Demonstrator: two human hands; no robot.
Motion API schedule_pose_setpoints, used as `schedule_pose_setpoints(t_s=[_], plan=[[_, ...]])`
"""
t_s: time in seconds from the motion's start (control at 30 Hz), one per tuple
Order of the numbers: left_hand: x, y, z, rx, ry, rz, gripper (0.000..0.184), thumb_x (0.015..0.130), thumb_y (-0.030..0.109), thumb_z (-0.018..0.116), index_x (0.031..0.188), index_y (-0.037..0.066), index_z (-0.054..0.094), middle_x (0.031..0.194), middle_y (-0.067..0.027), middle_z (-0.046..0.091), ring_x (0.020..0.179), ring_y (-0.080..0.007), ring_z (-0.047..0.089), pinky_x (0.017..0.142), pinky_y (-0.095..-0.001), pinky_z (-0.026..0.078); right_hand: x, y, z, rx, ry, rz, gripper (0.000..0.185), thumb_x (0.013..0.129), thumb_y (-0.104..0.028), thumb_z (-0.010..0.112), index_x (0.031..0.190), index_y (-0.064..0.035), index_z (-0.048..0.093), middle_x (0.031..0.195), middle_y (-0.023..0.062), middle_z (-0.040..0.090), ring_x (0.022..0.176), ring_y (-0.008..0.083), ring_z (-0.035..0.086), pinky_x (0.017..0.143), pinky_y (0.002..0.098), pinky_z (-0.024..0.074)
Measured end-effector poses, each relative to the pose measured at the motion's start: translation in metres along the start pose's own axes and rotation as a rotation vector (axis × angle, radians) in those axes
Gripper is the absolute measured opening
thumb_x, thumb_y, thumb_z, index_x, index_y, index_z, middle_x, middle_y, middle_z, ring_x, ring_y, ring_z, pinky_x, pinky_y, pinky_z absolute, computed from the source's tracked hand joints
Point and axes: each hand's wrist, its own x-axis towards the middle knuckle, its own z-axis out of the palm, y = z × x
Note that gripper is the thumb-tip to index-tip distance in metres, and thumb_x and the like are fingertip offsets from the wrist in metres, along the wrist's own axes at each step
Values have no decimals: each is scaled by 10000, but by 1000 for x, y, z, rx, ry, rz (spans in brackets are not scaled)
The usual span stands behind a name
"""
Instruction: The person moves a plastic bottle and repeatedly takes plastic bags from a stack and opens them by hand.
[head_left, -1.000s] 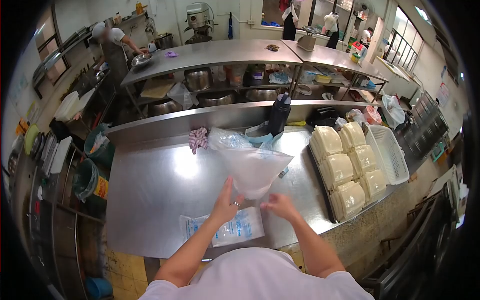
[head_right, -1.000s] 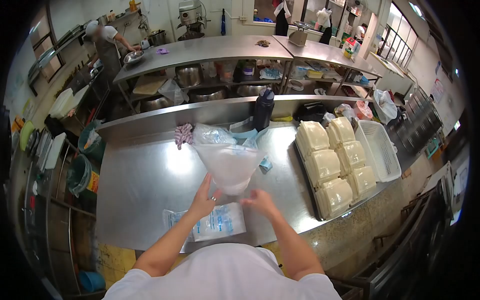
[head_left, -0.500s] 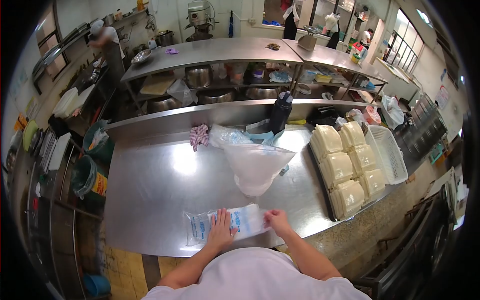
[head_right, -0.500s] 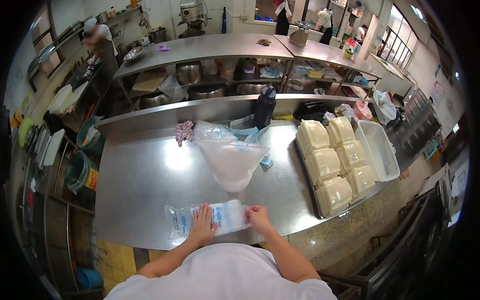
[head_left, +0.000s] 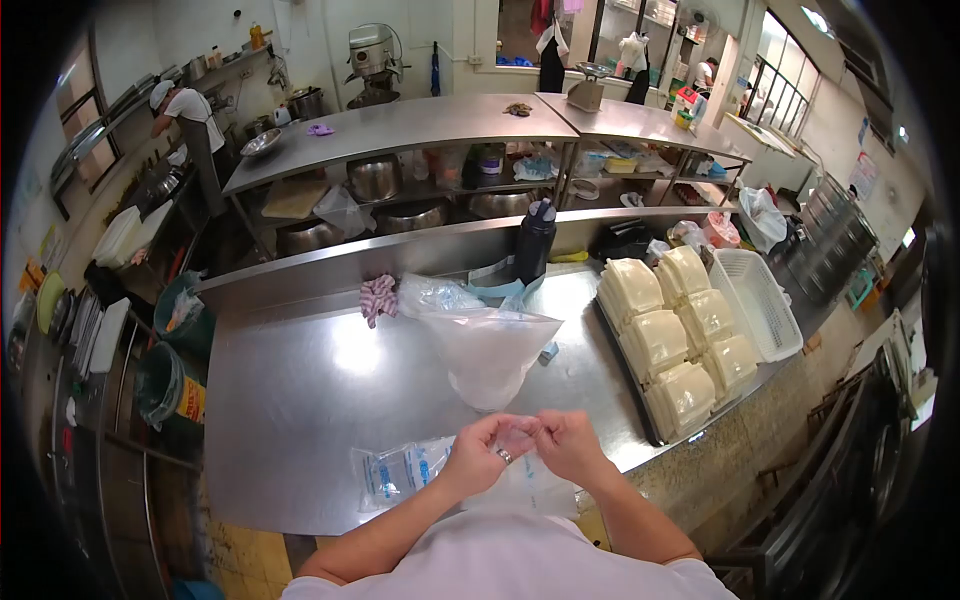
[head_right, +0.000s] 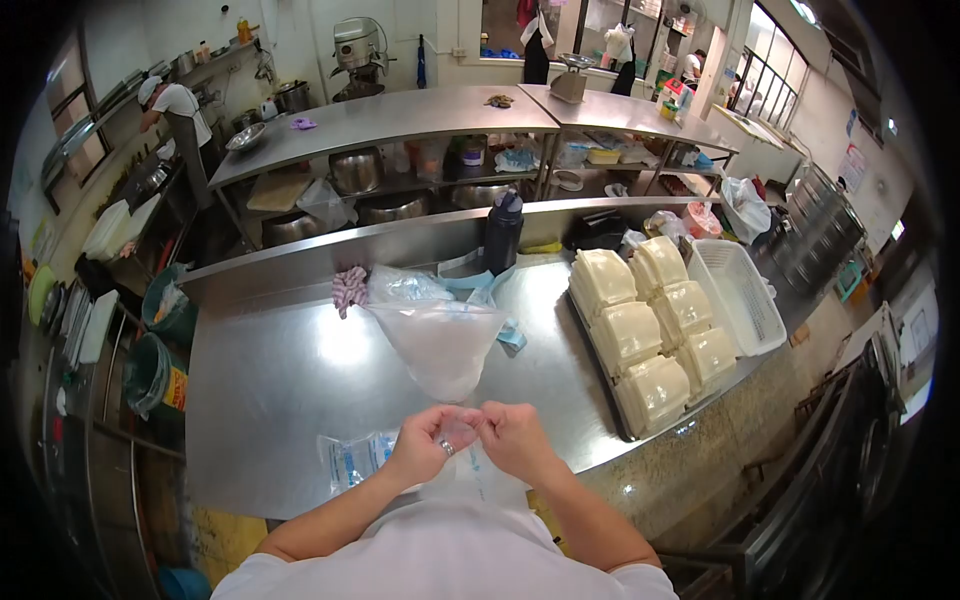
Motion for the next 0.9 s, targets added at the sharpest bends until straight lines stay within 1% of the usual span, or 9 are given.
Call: schedule_pose_setpoints(t_s=[0.17, 0.27, 0.37, 0.43, 0.47, 0.53, 0.67, 0.77, 0.9], plan=[[11, 7, -15, -110, -122, 141, 78, 896, 56, 662, 915, -16, 686, 1149, -77, 662, 1127, -191, 583, 1064, -381, 408, 15, 1, -2, 35, 61, 94, 300, 979, -225, 645, 808, 16, 699, 675, 181, 644, 581, 210, 633, 553, 342, 477], [10, -2, -28, -737, -77, -26, 110, 905, 74, 587, 870, 13, 671, 898, -27, 651, 973, -202, 593, 957, -376, 444, 29, 9, -1, 294, 189, 145, 351, 1033, -312, 575, 932, -4, 710, 724, 47, 654, 648, 94, 536, 565, 288, 449], [34, 21, -54, -954, -558, 295, 178, 924, 190, 568, 907, 55, 681, 871, -59, 634, 959, -167, 594, 865, -297, 449, 60, -17, -29, 1330, 158, 396, 298, 1036, -295, 557, 1007, -23, 677, 885, 47, 696, 711, 141, 627, 620, 286, 502], [56, 18, -94, -920, -471, 261, 223, 937, 257, 576, 936, 55, 671, 879, -82, 659, 890, -200, 618, 810, -363, 487, 81, -23, -56, 1589, -190, 199, 238, 1028, -257, 556, 1010, -40, 650, 889, 49, 683, 724, 164, 644, 641, 295, 526], [65, 14, -115, -365, -29, 328, 247, 951, 271, 561, 964, 46, 663, 885, -85, 670, 850, -209, 629, 777, -383, 503, 92, -25, -65, 1705, -371, 92, 208, 1024, -238, 555, 1011, -48, 637, 890, 50, 677, 730, 176, 653, 651, 299, 538], [87, 29, -130, -81, 327, 222, 281, 971, 290, 539, 1016, 38, 655, 896, -86, 686, 794, -220, 646, 728, -400, 524, 126, -32, -65, 1340, -129, 282, 180, 1004, -214, 596, 910, -63, 624, 767, -7, 599, 652, 121, 573, 610, 280, 497], [128, 35, -116, -821, 200, -359, 242, 977, 265, 530, 1028, 69, 662, 853, -55, 677, 695, -190, 631, 618, -336, 503, 163, 43, -14, 622, 45, 478, 133, 923, -166, 695, 847, -75, 633, 764, 7, 605, 680, 108, 557, 589, 283, 460], [134, -59, -146, -694, 165, -382, 147, 951, 195, 530, 926, 105, 644, 734, -22, 603, 573, -138, 526, 484, -274, 396, 166, 125, 26, 721, -72, 611, 168, 945, -154, 604, 1052, -38, 663, 948, 64, 690, 908, 167, 662, 790, 363, 552], [138, -108, -138, -633, 292, -411, 124, 931, 147, 510, 869, 99, 606, 690, 0, 547, 536, -119, 451, 453, -259, 322, 159, 161, 56, 1282, 5, 515, 230, 954, -150, 562, 1116, -5, 637, 1057, 124, 691, 913, 225, 695, 786, 382, 577]])
